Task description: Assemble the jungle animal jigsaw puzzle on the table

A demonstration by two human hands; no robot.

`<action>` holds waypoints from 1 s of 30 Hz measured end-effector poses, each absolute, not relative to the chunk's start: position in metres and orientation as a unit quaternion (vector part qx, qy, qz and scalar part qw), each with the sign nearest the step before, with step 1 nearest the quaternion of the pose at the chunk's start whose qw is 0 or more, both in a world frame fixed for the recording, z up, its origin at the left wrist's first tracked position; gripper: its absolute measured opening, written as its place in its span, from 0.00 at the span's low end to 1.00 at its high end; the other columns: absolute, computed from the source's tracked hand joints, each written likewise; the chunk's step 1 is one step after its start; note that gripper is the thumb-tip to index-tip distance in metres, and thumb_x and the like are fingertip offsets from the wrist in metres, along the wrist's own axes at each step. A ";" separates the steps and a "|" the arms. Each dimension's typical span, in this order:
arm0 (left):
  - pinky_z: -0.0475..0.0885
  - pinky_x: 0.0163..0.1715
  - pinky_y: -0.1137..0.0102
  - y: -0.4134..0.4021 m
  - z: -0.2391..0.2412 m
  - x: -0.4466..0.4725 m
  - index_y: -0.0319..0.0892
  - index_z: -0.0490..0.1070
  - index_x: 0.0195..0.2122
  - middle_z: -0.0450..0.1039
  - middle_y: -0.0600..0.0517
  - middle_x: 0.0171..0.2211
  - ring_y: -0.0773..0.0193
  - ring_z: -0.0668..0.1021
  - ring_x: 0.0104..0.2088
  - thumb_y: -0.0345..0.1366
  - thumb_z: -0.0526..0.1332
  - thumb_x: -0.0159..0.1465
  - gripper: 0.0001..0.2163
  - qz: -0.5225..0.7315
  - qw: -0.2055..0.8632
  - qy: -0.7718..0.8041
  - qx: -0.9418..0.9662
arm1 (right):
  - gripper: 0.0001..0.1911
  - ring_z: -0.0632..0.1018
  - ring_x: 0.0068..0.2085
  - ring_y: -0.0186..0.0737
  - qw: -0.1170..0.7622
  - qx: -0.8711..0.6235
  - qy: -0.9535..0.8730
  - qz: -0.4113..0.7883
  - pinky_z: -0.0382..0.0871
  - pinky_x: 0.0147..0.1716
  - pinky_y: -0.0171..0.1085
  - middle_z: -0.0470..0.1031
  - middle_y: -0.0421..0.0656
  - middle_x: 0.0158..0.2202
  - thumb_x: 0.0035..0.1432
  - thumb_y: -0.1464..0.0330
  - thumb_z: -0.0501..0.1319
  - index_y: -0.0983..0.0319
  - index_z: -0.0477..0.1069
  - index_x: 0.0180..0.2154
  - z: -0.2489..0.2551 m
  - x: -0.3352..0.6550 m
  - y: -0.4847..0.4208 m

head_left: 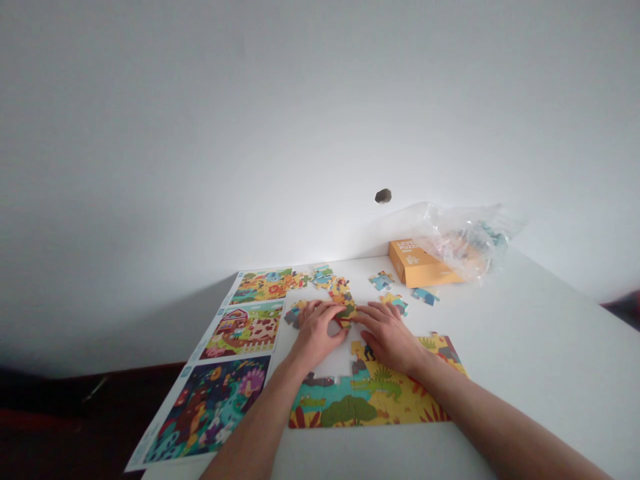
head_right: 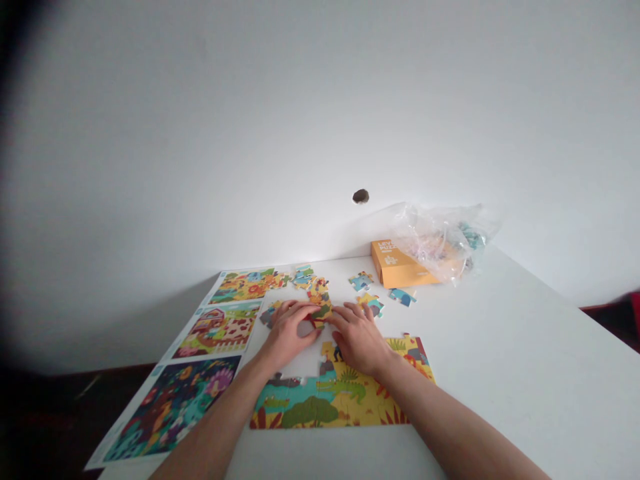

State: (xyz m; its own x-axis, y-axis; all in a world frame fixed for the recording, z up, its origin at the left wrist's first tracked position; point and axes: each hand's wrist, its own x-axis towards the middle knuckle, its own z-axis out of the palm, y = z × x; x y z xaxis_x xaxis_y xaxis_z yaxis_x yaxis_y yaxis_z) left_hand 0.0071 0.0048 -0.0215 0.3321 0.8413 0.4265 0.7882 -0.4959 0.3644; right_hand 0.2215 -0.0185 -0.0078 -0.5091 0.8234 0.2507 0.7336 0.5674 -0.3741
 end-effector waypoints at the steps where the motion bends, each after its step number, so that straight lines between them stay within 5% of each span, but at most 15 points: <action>1: 0.64 0.53 0.57 0.005 -0.021 0.007 0.48 0.74 0.48 0.76 0.51 0.47 0.52 0.71 0.49 0.33 0.68 0.54 0.19 0.295 0.042 0.494 0.817 | 0.23 0.64 0.60 0.49 0.207 -0.455 -0.859 0.110 0.55 0.58 0.52 0.67 0.44 0.60 0.61 0.74 0.55 0.53 0.66 0.57 -0.008 0.221 -0.018; 12: 0.65 0.51 0.57 0.016 -0.026 -0.008 0.46 0.73 0.49 0.76 0.48 0.47 0.50 0.74 0.49 0.35 0.66 0.56 0.18 0.325 -0.058 0.632 0.701 | 0.29 0.53 0.67 0.58 0.145 -0.450 -0.870 0.140 0.47 0.61 0.64 0.57 0.45 0.67 0.67 0.63 0.52 0.55 0.50 0.67 -0.010 0.223 -0.020; 17: 0.64 0.49 0.55 0.015 -0.030 -0.007 0.46 0.72 0.50 0.76 0.48 0.47 0.48 0.73 0.49 0.37 0.66 0.57 0.18 0.280 -0.052 0.667 0.689 | 0.25 0.53 0.66 0.60 0.147 -0.458 -0.867 0.130 0.44 0.62 0.65 0.60 0.43 0.65 0.67 0.62 0.53 0.55 0.58 0.64 -0.012 0.222 -0.020; 25: 0.64 0.49 0.55 0.014 -0.028 -0.008 0.47 0.73 0.49 0.75 0.47 0.48 0.48 0.72 0.50 0.37 0.64 0.58 0.16 0.269 -0.048 0.671 0.689 | 0.19 0.63 0.59 0.52 0.198 -0.484 -0.849 0.077 0.53 0.60 0.53 0.70 0.47 0.55 0.63 0.65 0.58 0.57 0.67 0.55 -0.008 0.220 -0.020; 30: 0.63 0.50 0.53 0.011 -0.026 -0.004 0.51 0.76 0.46 0.71 0.47 0.51 0.48 0.69 0.52 0.39 0.63 0.60 0.13 0.259 -0.046 0.634 0.727 | 0.18 0.64 0.58 0.54 0.206 -0.572 -0.794 0.029 0.55 0.58 0.53 0.64 0.52 0.58 0.62 0.64 0.58 0.58 0.69 0.54 -0.009 0.214 -0.026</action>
